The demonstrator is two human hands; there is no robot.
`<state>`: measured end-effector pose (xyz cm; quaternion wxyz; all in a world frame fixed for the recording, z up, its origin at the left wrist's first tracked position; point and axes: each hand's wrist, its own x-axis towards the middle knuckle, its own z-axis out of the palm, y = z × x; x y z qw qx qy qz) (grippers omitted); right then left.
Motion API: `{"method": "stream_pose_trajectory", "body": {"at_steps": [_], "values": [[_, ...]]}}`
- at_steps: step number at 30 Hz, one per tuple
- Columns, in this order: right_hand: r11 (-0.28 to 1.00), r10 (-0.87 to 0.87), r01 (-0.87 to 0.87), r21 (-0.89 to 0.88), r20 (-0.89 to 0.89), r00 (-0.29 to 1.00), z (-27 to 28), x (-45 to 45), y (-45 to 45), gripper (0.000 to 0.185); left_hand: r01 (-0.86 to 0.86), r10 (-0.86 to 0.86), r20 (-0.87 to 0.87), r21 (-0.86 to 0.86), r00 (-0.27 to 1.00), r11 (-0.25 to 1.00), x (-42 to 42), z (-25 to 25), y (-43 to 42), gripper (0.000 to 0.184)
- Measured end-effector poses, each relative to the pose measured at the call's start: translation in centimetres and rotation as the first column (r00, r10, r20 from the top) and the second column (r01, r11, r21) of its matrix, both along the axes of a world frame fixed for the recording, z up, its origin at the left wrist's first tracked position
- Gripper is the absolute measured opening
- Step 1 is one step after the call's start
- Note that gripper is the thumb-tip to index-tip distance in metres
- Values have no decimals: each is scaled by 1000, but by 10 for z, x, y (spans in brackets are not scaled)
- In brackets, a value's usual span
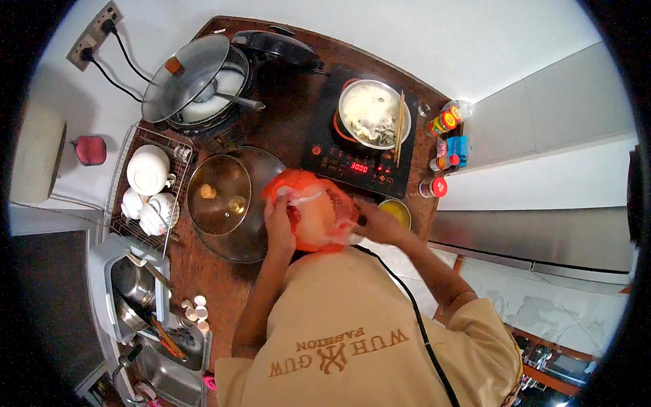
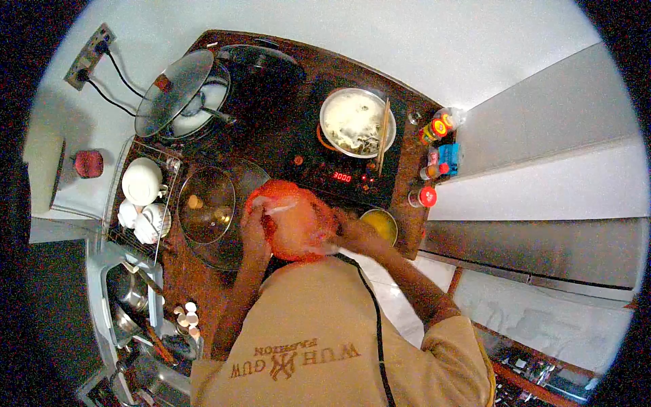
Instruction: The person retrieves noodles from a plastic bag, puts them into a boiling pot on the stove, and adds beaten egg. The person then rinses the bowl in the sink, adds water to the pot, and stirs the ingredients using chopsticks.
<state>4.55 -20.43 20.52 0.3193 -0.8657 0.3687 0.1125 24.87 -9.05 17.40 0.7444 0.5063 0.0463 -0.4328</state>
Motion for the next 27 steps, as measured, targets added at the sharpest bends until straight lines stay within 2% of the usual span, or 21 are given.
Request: {"method": "stream_pose_trajectory", "body": {"at_steps": [1,2,4,5,7,9,10,12,13,14,15,16,18,20,21,22,23,24,25,26,27], "values": [[1000,-1,1,-3,1,1000,-8,0,13,65,21,-21,14,-5,1000,1000,0,1,-2,25],[961,-192,180,212,39,981,-13,3,25,65,41,-41,29,-12,999,999,-1,3,-3,27],[845,-380,329,422,39,924,-34,2,38,66,118,-122,98,40,988,992,-1,11,-1,29],[775,-466,324,543,146,872,-53,1,41,62,191,-205,161,100,965,977,-1,16,0,31],[699,-557,292,653,240,795,-49,8,44,59,210,-231,186,127,955,969,-5,30,2,32],[596,-661,397,698,145,736,-34,12,45,43,230,-258,211,148,943,962,-8,27,4,33],[600,-663,398,694,153,733,-26,14,47,43,196,-223,249,126,943,972,-10,17,3,34],[501,-734,477,722,62,676,-15,16,49,30,165,-186,290,95,939,982,-10,8,7,35],[507,-735,475,719,72,675,-19,16,53,30,224,-252,227,140,941,964,-8,10,10,37],[547,-760,435,715,206,617,-28,12,60,29,283,-312,160,181,937,942,-7,11,13,39],[591,-766,396,702,336,548,-32,12,64,27,279,-307,167,172,937,945,-8,7,14,39],[601,-759,390,697,346,551,-28,16,65,27,249,-267,178,116,947,961,-11,-1,13,41],[772,-600,253,583,536,594,-18,28,70,31,214,-220,196,52,956,975,-13,-11,17,42],[937,-345,235,260,561,753,-6,46,74,49,365,-402,254,181,880,913,-10,-18,20,44],[981,-182,189,49,581,794,-10,55,75,47,287,-352,405,214,844,934,-16,-33,18,46],[976,-24,141,-165,563,826,-15,61,76,44,287,-349,419,204,838,936,-18,-15,20,46],[973,-19,147,-179,572,820,-17,62,77,44,267,-332,426,207,842,941,-20,4,24,46],[974,54,83,-209,575,816,-19,60,78,35,246,-314,431,208,846,947,-22,17,26,47],[971,127,16,-237,573,809,-21,57,81,27,293,-394,419,287,818,912,-20,5,25,45],[969,138,12,-248,576,806,-24,54,84,27,286,-385,427,278,818,917,-24,6,29,45],[987,5,72,-142,481,877,-29,51,90,19,343,-399,328,219,856,914,-28,18,35,44]]}}
